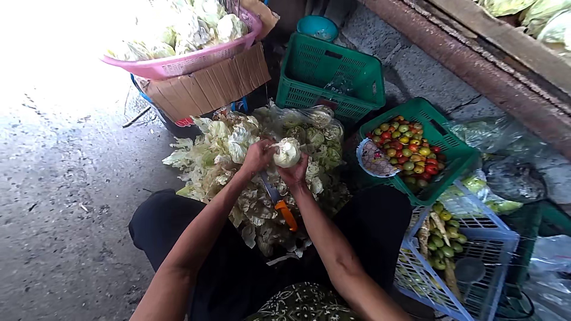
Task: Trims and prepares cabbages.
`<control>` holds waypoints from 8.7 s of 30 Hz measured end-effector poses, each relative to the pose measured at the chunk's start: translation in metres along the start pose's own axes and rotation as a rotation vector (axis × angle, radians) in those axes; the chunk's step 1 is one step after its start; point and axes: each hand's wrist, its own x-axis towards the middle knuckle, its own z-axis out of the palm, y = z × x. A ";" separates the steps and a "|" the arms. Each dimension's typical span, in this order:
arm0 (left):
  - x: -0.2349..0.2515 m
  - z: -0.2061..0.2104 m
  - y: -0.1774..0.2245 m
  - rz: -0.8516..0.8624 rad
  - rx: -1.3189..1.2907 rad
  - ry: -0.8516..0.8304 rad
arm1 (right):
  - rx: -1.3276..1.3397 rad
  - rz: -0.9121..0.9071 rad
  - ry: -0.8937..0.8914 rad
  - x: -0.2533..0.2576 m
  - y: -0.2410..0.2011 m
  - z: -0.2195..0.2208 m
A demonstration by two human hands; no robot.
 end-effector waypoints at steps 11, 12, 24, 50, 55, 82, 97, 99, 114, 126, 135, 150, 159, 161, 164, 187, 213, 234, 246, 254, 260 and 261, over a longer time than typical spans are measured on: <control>0.008 -0.012 -0.019 -0.361 -0.809 0.167 | -0.095 0.069 0.093 -0.018 -0.017 0.029; 0.012 -0.022 -0.022 -0.368 -0.676 0.194 | -0.095 0.054 0.093 -0.017 -0.021 0.029; -0.001 -0.043 -0.020 -0.126 0.671 0.198 | -0.447 0.067 0.339 -0.017 -0.039 0.050; -0.052 -0.040 0.007 0.019 -0.008 -0.136 | -0.338 0.029 -0.102 -0.045 -0.006 0.022; -0.050 -0.027 -0.012 0.045 -0.089 -0.065 | -0.410 -0.120 -0.133 -0.044 0.004 0.014; -0.042 -0.010 -0.027 0.372 0.199 -0.069 | -0.549 -0.218 0.005 -0.037 0.008 -0.010; -0.042 -0.010 -0.014 0.149 -0.097 -0.020 | 0.334 0.327 -0.203 -0.047 0.017 -0.012; -0.043 -0.010 -0.013 0.153 -0.103 -0.019 | 0.372 0.365 -0.192 -0.047 0.018 -0.009; -0.034 -0.008 -0.022 0.203 0.049 -0.093 | -0.312 0.001 0.061 -0.034 0.017 -0.012; -0.032 -0.006 -0.033 0.216 0.114 -0.166 | -0.752 -0.215 0.147 -0.037 -0.001 -0.009; -0.035 0.004 -0.035 0.272 0.189 -0.054 | -0.833 -0.227 0.193 -0.030 -0.007 -0.014; -0.035 -0.013 -0.027 -0.073 -0.167 -0.140 | -0.686 -0.197 -0.036 -0.030 -0.010 -0.011; -0.032 0.000 -0.025 0.137 0.120 -0.126 | -0.698 -0.200 0.009 -0.034 -0.013 -0.015; -0.032 -0.001 -0.025 0.162 0.146 -0.129 | -0.727 -0.197 0.012 -0.035 -0.014 -0.014; -0.032 -0.005 -0.025 0.249 0.143 -0.089 | -0.731 -0.198 0.020 -0.033 -0.013 -0.017; -0.036 0.016 -0.029 -0.150 -0.218 0.035 | -0.722 0.116 0.226 -0.032 -0.003 -0.003; -0.031 0.003 -0.025 -0.266 0.100 0.209 | 0.015 -0.056 -0.028 -0.031 -0.003 -0.017; -0.039 0.023 -0.017 -0.485 -1.084 -0.060 | -1.183 -0.236 -0.015 -0.040 -0.017 -0.030; -0.029 0.013 -0.005 -0.436 -1.096 0.115 | -2.140 0.344 0.179 -0.083 0.050 -0.144; -0.030 0.002 -0.003 -0.382 -1.117 0.226 | -1.408 0.359 0.042 -0.108 0.011 -0.093; -0.031 -0.003 0.003 -0.269 -1.079 0.214 | -1.221 0.228 0.193 -0.149 -0.033 -0.046; -0.031 -0.001 0.003 -0.258 -1.077 0.213 | -1.189 0.163 0.172 -0.149 -0.034 -0.042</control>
